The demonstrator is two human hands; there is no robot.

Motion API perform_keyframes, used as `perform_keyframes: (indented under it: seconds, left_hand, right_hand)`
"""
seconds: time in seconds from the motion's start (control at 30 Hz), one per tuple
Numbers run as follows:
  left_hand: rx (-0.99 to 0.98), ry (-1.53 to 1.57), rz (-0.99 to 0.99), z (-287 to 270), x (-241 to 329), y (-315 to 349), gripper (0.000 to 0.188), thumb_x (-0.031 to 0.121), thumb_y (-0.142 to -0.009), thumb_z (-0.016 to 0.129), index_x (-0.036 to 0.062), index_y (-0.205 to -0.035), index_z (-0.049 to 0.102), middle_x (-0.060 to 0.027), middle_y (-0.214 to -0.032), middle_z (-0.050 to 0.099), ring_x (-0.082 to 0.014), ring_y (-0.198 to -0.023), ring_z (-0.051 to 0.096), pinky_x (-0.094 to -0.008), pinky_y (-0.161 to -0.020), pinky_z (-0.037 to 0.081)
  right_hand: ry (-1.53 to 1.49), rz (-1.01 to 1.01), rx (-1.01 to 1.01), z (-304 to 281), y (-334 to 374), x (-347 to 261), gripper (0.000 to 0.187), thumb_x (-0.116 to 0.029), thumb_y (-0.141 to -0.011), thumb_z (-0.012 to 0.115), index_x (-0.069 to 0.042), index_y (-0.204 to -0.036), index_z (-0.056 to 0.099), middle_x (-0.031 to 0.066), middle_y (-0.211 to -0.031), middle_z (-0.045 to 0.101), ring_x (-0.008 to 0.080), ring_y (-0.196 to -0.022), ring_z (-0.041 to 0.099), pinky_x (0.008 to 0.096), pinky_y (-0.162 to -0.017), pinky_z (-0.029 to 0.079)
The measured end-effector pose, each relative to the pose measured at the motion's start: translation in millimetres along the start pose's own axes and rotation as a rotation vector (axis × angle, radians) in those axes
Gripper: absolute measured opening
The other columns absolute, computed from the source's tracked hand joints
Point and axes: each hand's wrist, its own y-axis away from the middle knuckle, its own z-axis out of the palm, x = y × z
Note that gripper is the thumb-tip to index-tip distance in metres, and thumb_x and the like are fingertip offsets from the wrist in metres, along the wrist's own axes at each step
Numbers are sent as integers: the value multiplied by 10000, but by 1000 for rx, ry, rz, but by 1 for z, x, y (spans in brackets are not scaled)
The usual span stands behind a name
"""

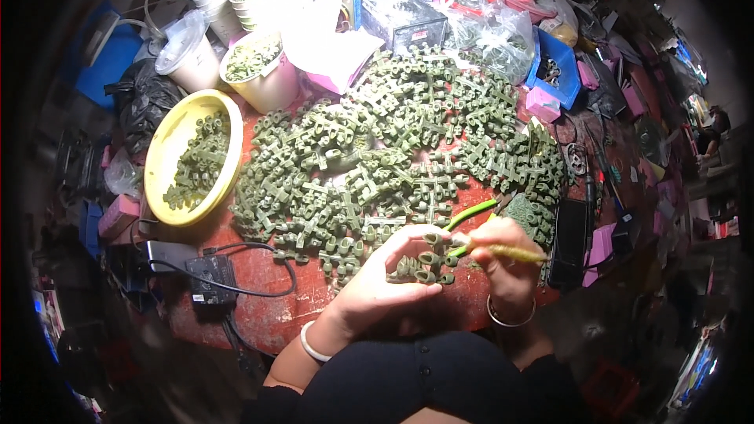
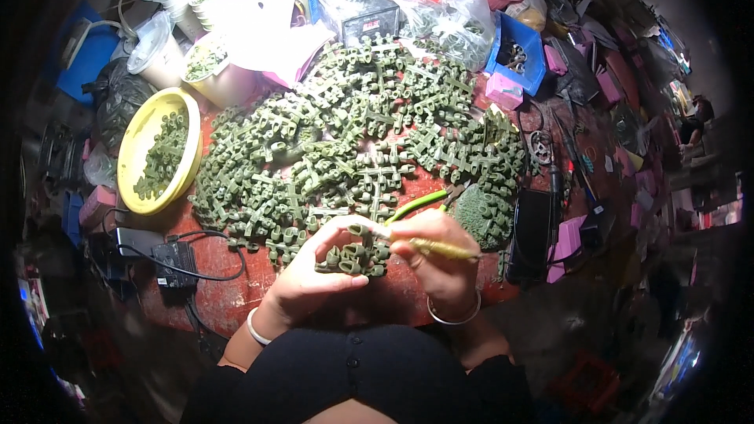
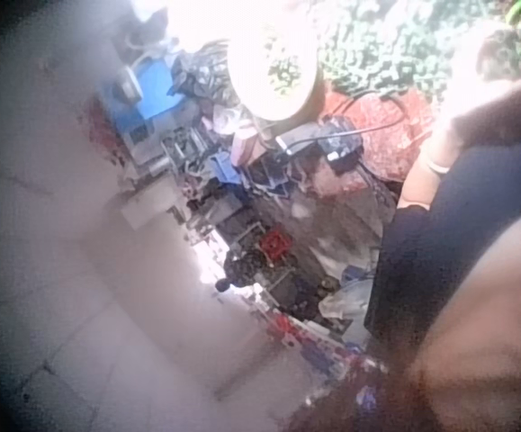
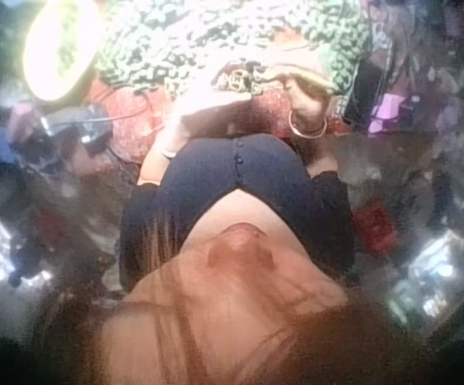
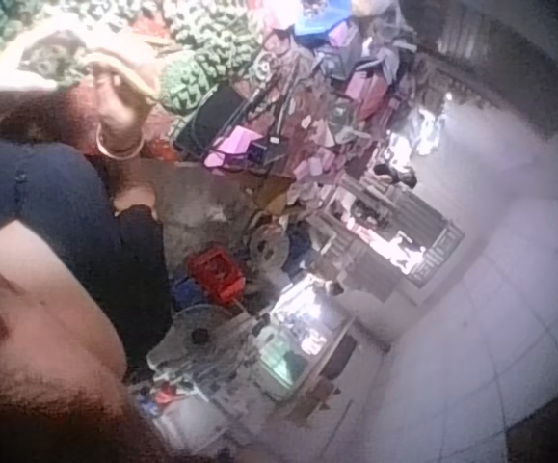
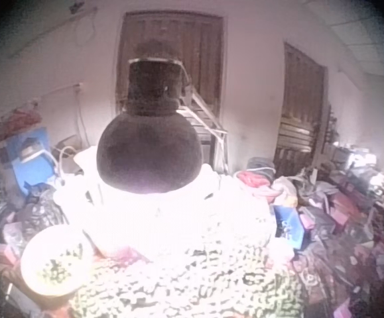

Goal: The person uses a heated tool to join and trim small green plastic moldings on a cluttered workbench, handling the assembled pieces by hand to work on specific joints.

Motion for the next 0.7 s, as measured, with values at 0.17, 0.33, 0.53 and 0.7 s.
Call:
perform_keyframes:
  seconds: [0.17,0.33,0.53,0.7]
  left_hand:
    - [86,-111,35,5,-3,3,608,-14,-800,734,91,-1346,490,-10,-1294,519,-111,-1044,512,-271,-911,432]
    - [135,-126,14,6,-6,1,611,-31,-790,721,114,-1340,495,26,-1234,518,-61,-928,473,-198,-744,417]
    - [167,-171,6,8,-4,2,616,-30,-780,710,119,-1344,511,20,-1194,506,-52,-892,477,-196,-741,420]
    - [237,-265,4,7,-5,5,614,-26,-772,729,99,-1332,509,-35,-1331,477,-148,-1079,534,-279,-909,472]
  right_hand:
    - [213,-14,-9,6,-5,-8,184,21,-815,743,2,-995,710,102,-857,688,186,-755,627,292,-682,486]
    - [250,-88,-116,6,-8,-17,209,25,-797,760,-6,-998,715,102,-844,691,186,-693,627,291,-622,487]
    - [251,-136,-98,4,-6,-13,205,2,-801,768,-4,-998,713,113,-869,711,195,-715,651,296,-646,505]
    - [278,4,-6,4,-2,-11,211,35,-822,731,-21,-1025,721,104,-933,732,193,-785,671,270,-705,513]
